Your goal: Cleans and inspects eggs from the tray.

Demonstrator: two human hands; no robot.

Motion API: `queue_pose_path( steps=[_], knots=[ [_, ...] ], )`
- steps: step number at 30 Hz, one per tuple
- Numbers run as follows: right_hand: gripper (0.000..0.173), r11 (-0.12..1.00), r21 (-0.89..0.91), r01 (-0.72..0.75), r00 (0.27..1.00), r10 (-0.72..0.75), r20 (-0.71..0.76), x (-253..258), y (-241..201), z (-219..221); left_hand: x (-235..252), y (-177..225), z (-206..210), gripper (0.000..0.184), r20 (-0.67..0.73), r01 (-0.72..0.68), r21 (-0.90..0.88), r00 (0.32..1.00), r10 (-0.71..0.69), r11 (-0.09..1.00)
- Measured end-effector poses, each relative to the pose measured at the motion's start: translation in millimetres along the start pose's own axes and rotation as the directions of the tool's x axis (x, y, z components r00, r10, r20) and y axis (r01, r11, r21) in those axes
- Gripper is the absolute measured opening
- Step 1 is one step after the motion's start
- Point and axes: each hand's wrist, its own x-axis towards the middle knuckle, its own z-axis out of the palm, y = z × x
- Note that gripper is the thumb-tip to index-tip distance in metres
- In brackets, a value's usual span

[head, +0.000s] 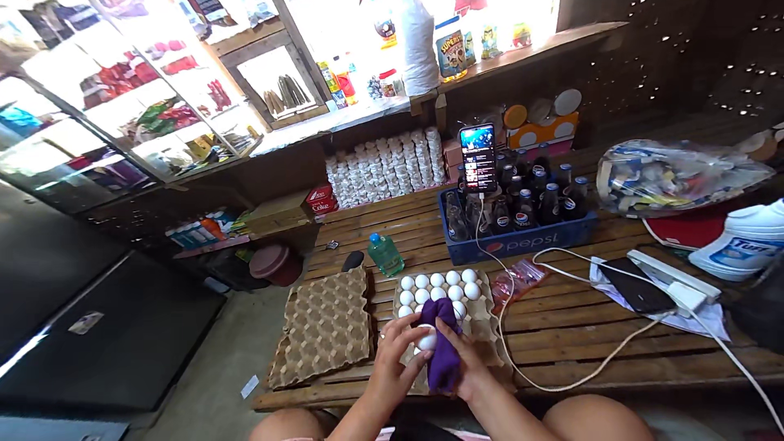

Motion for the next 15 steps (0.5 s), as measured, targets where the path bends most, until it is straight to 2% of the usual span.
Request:
queue_pose_path(
  steps=[2,6,11,15],
  knots=[
    [0.036,0.999,-0.021,0.026,0.999,-0.027,-0.020,1.1,-1.6,-0.3,0.4,-0.2,-0.2,0.029,-0.027,0.001,-0.004,1.000,-0.001,1.000],
    [0.033,0.998,-0.051,0.041,0.998,-0.043,-0.039,1.9,-4.1,-0.7,0.7,-0.4,-1.8,0.030,0.010,-0.025,-0.028,1.000,0.025,0.999],
    [0.039,1.000,-0.029,0.013,0.999,-0.012,0.040,2.3,-1.9,-3.7,-0.1,-3.7,-0.8,0.037,0.058,-0.012,-0.063,0.998,0.016,0.998],
    [0.037,0.998,-0.067,0.003,0.999,-0.005,-0.031,0.1,-3.8,1.2,-0.3,-3.3,-1.6,0.040,0.055,0.028,-0.082,0.998,-0.023,0.996]
  ],
)
